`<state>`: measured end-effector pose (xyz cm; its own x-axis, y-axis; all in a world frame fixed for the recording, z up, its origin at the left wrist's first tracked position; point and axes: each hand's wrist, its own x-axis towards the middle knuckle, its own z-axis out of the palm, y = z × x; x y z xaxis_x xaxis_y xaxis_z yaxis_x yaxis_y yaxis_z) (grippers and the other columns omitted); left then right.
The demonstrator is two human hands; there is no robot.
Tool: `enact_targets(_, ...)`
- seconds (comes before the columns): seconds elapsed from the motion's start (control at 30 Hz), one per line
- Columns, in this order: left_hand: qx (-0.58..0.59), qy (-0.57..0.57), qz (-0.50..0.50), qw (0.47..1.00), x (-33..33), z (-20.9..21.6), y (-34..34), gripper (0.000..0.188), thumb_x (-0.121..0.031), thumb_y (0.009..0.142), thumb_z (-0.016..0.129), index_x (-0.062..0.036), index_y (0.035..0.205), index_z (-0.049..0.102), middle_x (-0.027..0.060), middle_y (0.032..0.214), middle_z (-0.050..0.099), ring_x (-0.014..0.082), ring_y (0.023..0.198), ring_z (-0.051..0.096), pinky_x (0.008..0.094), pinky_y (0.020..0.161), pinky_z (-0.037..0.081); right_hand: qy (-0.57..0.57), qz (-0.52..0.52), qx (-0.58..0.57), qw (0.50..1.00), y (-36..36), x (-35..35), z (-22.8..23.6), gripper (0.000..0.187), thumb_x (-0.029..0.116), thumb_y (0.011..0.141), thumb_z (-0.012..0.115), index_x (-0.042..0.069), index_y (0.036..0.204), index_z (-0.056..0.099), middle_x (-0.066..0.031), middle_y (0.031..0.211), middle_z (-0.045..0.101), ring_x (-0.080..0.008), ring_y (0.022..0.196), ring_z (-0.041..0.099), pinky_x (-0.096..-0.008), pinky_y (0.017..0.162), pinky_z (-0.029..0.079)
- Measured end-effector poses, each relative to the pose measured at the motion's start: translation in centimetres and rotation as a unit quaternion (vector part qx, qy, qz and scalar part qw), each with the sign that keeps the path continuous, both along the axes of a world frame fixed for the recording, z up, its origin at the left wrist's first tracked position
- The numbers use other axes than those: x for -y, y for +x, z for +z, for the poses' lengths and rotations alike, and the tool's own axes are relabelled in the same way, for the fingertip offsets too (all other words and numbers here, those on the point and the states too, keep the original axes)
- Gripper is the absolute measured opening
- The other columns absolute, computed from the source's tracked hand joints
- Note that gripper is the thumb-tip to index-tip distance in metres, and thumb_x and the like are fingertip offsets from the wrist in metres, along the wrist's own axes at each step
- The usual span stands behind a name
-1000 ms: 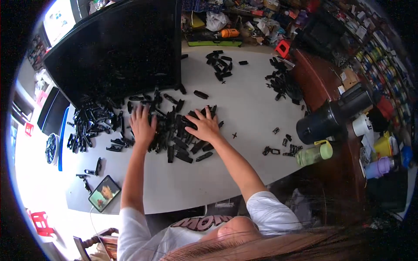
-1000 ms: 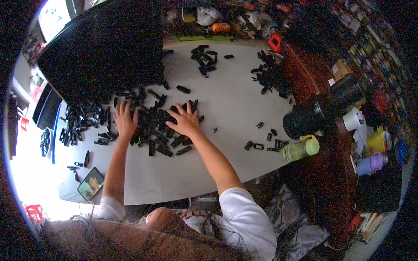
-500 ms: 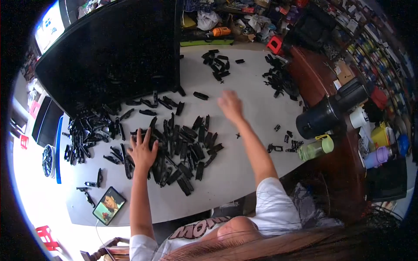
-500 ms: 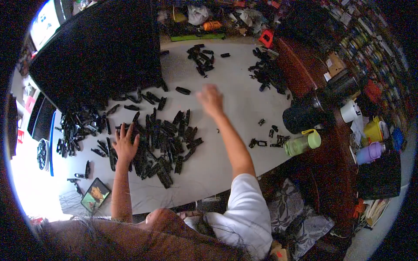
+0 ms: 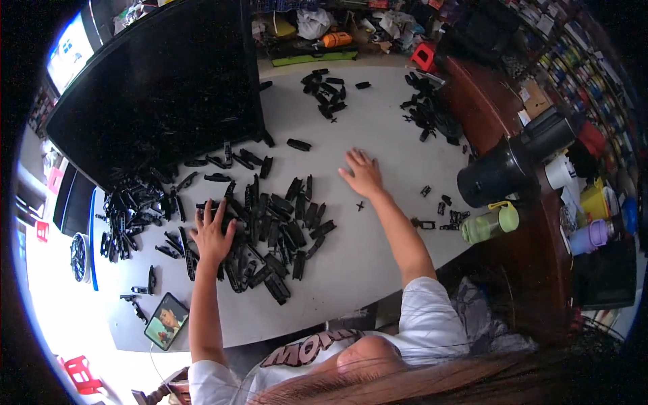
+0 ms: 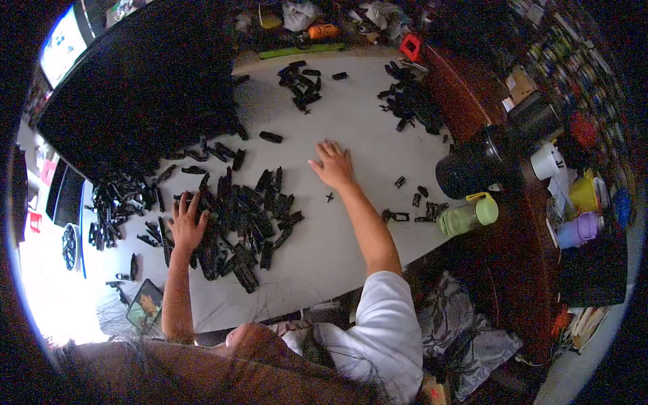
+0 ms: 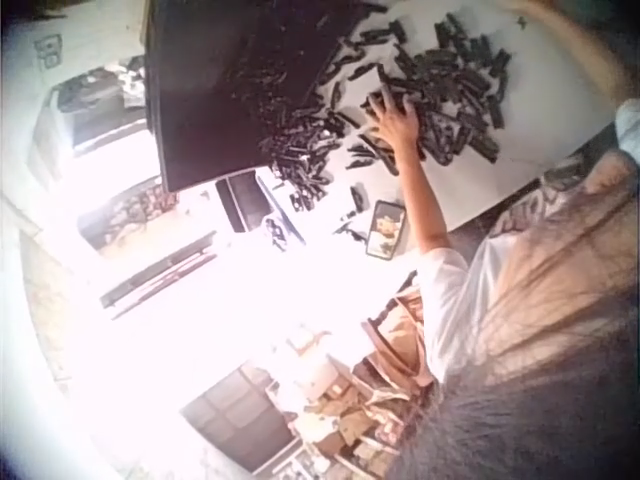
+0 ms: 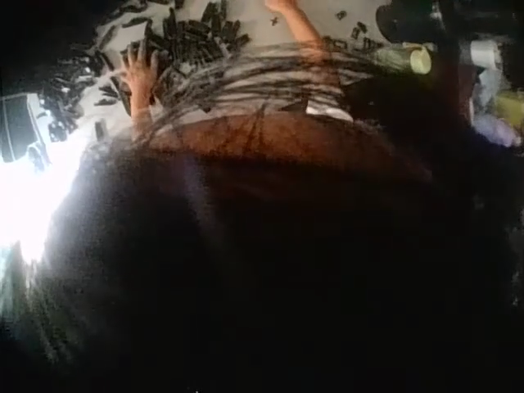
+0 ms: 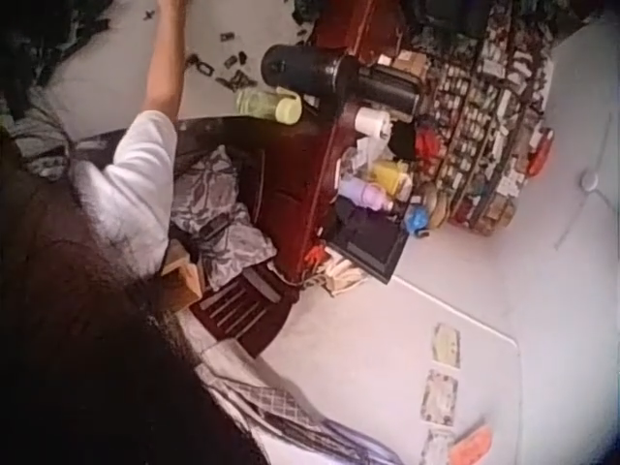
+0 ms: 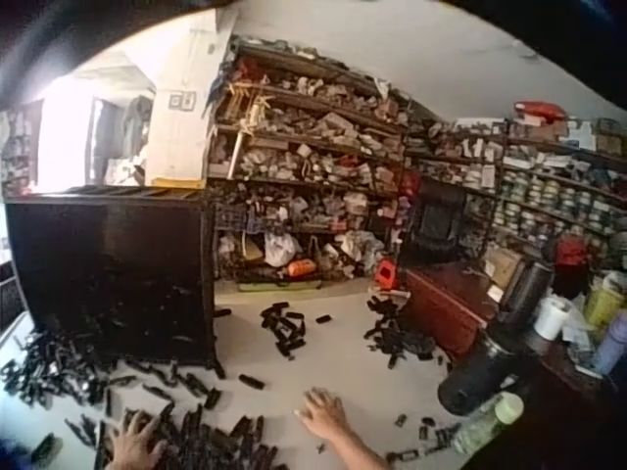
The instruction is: Assembling small black plastic components by hand on a table.
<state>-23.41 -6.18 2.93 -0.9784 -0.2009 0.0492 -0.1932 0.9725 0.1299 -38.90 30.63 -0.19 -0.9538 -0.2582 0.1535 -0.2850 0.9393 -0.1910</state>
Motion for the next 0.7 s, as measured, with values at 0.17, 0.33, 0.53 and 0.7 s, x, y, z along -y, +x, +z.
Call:
enact_targets(0.17, -0.004, 0.009, -0.023, 1.000, -0.5, 0.2, 2.3, 0.055, -0.044, 0.083, 0.050, -0.0339, 0.135, 0.035, 0.0044, 0.143, 0.028, 0.0364, 0.130, 0.027, 0.0611, 0.093, 0.027, -0.028, 0.049, 0.010, 0.998, 6.0, 0.2, -0.8, 0.056, 0.048, 0.088, 0.044, 0.013, 0.131, 0.042, -0.0069, 0.142, 0.032, -0.0268, 0.132, 0.026, -0.0543, 0.104, 0.021)
enact_targets(0.33, 0.033, 0.012, -0.024, 0.999, -0.6, 1.0, 5.4, 0.053, -0.045, 0.087, 0.048, -0.0323, 0.136, 0.034, 0.0042, 0.144, 0.026, 0.0367, 0.130, 0.025, 0.0598, 0.095, 0.027, -0.063, 0.091, -0.011, 0.994, 9.7, 0.8, -1.9, 0.053, 0.047, 0.089, 0.043, 0.012, 0.128, 0.045, -0.0088, 0.137, 0.039, -0.0282, 0.129, 0.031, -0.0531, 0.103, 0.022)
enact_targets(0.53, 0.017, 0.022, -0.070, 0.997, 0.2, 1.0, 6.8, 0.051, -0.043, 0.087, 0.048, -0.0310, 0.135, 0.036, 0.0077, 0.144, 0.026, 0.0373, 0.130, 0.026, 0.0624, 0.095, 0.024, -0.275, 0.071, -0.128, 0.950, 14.0, 1.1, 0.6, 0.027, 0.020, 0.085, 0.058, 0.004, 0.108, 0.059, -0.0118, 0.116, 0.056, -0.0312, 0.108, 0.052, -0.0370, 0.091, 0.040)
enact_targets(0.7, -0.201, 0.067, -0.107, 0.971, 1.5, 1.8, 9.9, 0.036, -0.020, 0.084, 0.056, -0.0108, 0.119, 0.051, 0.0121, 0.129, 0.044, 0.0356, 0.118, 0.039, 0.0481, 0.095, 0.032, -0.300, 0.117, 0.028, 0.946, 22.9, 5.8, 4.3, 0.023, 0.002, 0.079, 0.058, 0.003, 0.101, 0.060, -0.0122, 0.106, 0.057, -0.0294, 0.088, 0.059, -0.0354, 0.074, 0.047)
